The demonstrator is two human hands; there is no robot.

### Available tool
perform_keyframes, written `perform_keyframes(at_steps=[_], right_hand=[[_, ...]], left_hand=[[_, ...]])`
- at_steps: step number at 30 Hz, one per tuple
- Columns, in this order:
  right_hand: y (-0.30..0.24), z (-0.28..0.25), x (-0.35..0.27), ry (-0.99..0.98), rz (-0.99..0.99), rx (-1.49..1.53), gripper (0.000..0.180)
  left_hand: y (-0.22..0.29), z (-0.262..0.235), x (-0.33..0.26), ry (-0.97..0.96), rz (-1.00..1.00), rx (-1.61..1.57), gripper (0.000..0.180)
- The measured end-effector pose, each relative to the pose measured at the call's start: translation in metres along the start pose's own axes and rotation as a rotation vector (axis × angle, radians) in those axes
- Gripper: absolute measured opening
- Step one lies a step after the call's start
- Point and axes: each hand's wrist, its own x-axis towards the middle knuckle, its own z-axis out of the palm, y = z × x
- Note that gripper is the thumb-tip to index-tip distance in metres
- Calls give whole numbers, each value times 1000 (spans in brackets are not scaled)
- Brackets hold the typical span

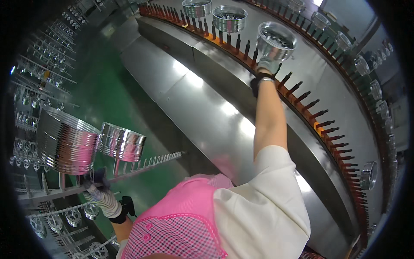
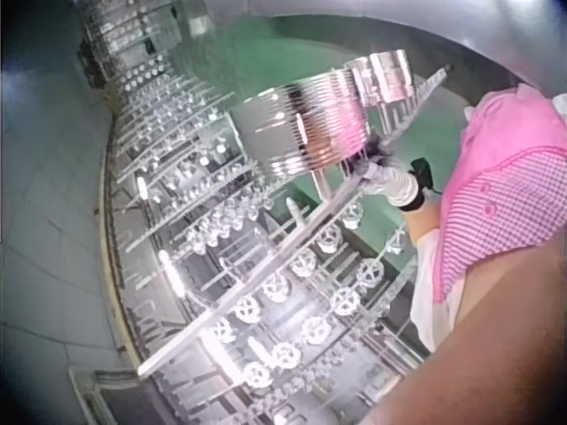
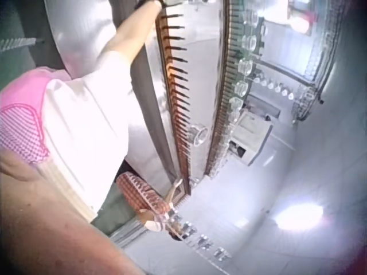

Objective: Loading metallic wheel rims or hubcaps onto a rotating industrial conveyor system.

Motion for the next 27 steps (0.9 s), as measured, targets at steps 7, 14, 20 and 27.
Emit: perform_keyframes(at_steps=[7,14,20,27], right_hand=[[-4,8,-21,-126,-145,267,29],[-62,-48,-412,-1355,-724,612,56],[-167,-80,-464,-1538,514,960,30],[-188,-100,-476,-1268,621,1195,18]], left_hand=[[3,1,43,44,47,-35,50],[5,73,99,-128,26,-233,48],[-1,96,138,-381,216,-358,60],[33,77,133,-406,171,-426,53]])
